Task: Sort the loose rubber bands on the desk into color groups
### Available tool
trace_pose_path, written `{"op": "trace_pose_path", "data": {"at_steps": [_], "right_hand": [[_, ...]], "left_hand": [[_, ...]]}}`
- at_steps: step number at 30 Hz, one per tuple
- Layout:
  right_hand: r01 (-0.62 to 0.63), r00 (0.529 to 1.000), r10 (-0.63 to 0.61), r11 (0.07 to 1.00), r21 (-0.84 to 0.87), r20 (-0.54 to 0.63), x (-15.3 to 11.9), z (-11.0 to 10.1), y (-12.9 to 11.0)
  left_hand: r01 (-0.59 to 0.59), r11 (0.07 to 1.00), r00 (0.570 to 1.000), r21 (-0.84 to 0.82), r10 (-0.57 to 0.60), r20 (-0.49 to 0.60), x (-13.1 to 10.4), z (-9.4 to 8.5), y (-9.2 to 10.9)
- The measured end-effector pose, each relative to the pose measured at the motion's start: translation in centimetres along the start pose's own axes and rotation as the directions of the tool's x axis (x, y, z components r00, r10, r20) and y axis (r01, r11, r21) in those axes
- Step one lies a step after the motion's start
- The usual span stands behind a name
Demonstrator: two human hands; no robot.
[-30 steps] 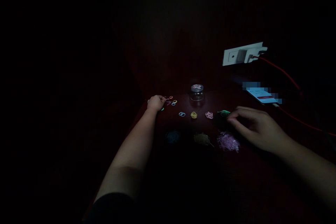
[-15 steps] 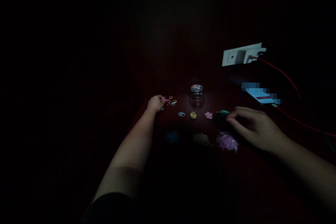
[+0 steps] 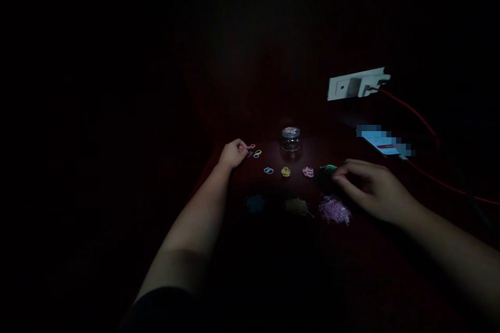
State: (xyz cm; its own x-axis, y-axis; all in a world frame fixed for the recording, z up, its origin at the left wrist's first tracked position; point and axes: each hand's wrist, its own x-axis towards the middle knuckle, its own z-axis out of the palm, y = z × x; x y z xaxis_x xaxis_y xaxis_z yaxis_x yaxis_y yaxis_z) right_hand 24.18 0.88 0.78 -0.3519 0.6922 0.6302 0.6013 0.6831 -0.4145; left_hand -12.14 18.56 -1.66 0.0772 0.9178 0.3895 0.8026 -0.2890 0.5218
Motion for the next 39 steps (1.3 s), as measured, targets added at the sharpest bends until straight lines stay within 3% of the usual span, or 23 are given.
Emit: {"op": "trace_pose_path", "data": {"at_steps": [5, 12, 16, 25, 39], "right_hand": [[0.014, 1.000, -0.014, 1.000, -0.006, -0.007, 0.1, 0.1, 0.1], [-0.009, 0.999, 0.009, 1.000, -0.001, -0.034, 0.2, 0.2, 0.2], [-0.022, 0.999, 0.022, 1.000, -0.004, -0.033, 0.1, 0.2, 0.5], [-0.040, 0.999, 0.040, 0.999, 0.010, -0.011, 0.1, 0.0, 0.6], [-0.083, 0.996, 0.083, 0.996, 0.022, 0.011, 0.1, -0.1, 0.3]], "left_hand": [[-0.110, 0.991, 0.994, -0.073, 0.109, -0.017, -1.0, 0.4, 0.9], [-0.141, 0.989, 0.990, -0.053, 0.140, -0.024, -2.1, -0.1, 0.6], [-0.128, 0.991, 0.992, -0.049, 0.128, -0.012, -2.2, -0.2, 0.0], [-0.001, 0.966, 0.994, -0.258, 0.029, 0.103, -1.8, -0.6, -0.8], [-0.019, 0.974, 0.995, -0.224, 0.041, 0.093, -1.9, -0.5, -1.3]]}}
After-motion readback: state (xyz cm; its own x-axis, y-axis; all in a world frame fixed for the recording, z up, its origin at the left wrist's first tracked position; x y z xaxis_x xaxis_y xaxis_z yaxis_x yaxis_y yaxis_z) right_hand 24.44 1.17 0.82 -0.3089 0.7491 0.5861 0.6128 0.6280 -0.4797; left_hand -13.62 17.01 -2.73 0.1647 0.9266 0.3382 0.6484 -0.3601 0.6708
